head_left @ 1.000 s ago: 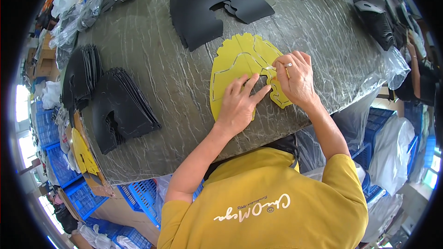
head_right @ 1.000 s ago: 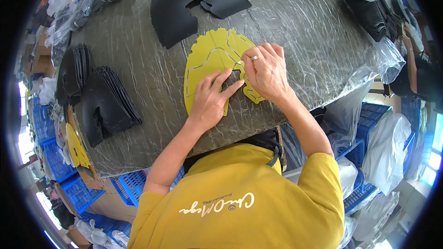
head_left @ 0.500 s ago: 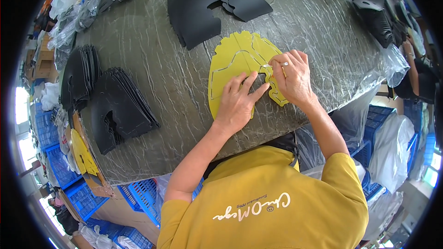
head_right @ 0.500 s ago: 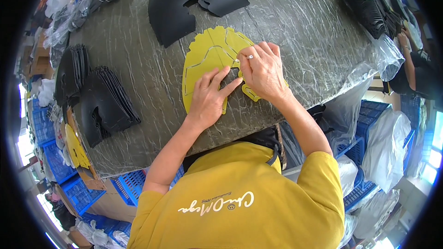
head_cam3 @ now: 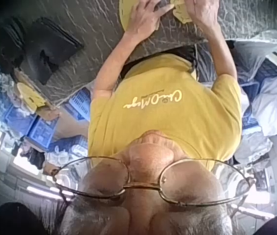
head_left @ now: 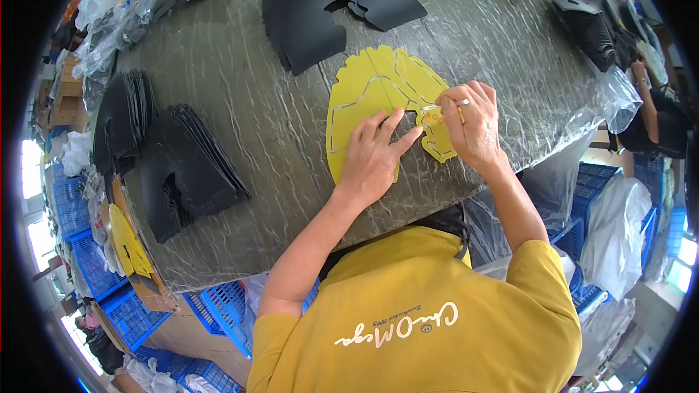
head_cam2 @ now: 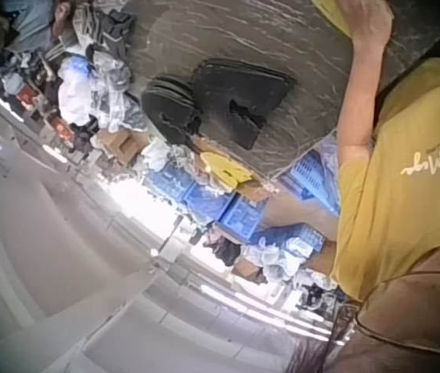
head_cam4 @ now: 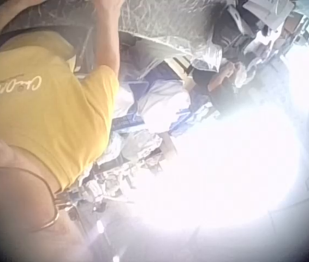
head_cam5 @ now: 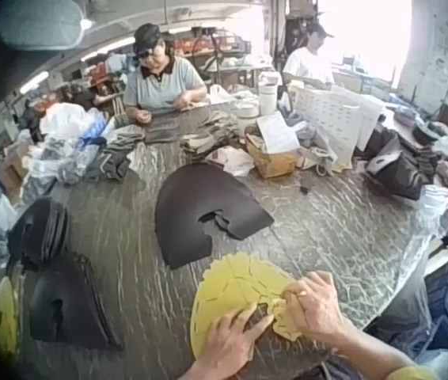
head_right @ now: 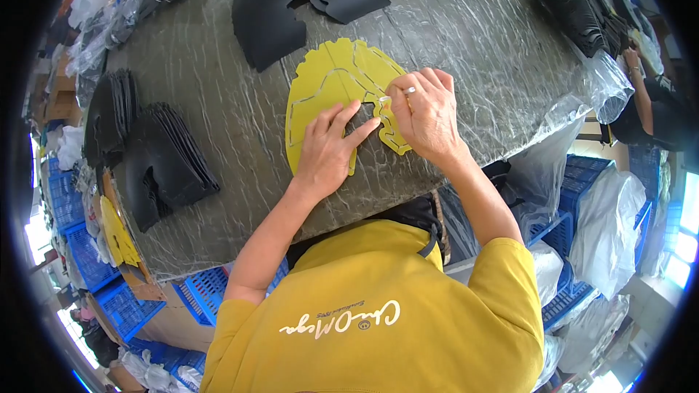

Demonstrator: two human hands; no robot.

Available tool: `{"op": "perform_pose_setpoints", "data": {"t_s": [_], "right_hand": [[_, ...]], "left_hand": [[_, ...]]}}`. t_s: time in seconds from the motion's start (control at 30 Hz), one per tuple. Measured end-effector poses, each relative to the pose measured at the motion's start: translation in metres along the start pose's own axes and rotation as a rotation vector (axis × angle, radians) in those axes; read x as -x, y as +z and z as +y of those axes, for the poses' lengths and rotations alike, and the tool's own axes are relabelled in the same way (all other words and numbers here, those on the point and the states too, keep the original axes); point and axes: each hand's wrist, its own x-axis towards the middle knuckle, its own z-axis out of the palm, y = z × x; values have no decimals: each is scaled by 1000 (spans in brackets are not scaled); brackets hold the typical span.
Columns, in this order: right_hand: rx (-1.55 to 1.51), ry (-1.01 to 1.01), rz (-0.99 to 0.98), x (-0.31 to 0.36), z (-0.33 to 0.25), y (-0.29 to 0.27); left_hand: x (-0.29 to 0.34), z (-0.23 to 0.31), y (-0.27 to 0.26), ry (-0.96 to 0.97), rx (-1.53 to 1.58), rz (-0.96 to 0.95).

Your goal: Tracing outlines on shoe components using a yellow template and a marking pen.

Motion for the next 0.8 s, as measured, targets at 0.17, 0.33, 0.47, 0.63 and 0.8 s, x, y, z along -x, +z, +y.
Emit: {"op": "perform_pose_setpoints", "data": {"t_s": [0.17, 0.33, 0.47, 0.63, 0.8], "right_hand": [[-12, 24, -9, 11, 2, -3], [-5, 10, -2, 14, 1, -3], [17, -4, 5, 17, 0, -4], [28, -5, -20, 21, -1, -5], [2, -62, -31, 21, -11, -6]], "left_hand": [[1, -1, -1, 5, -1, 11], [1, -2, 1, 35, -17, 8], [1, -2, 2, 37, -23, 4], [1, -1, -1, 29, -29, -4], [1, -1, 0, 32, -43, -5]]}}
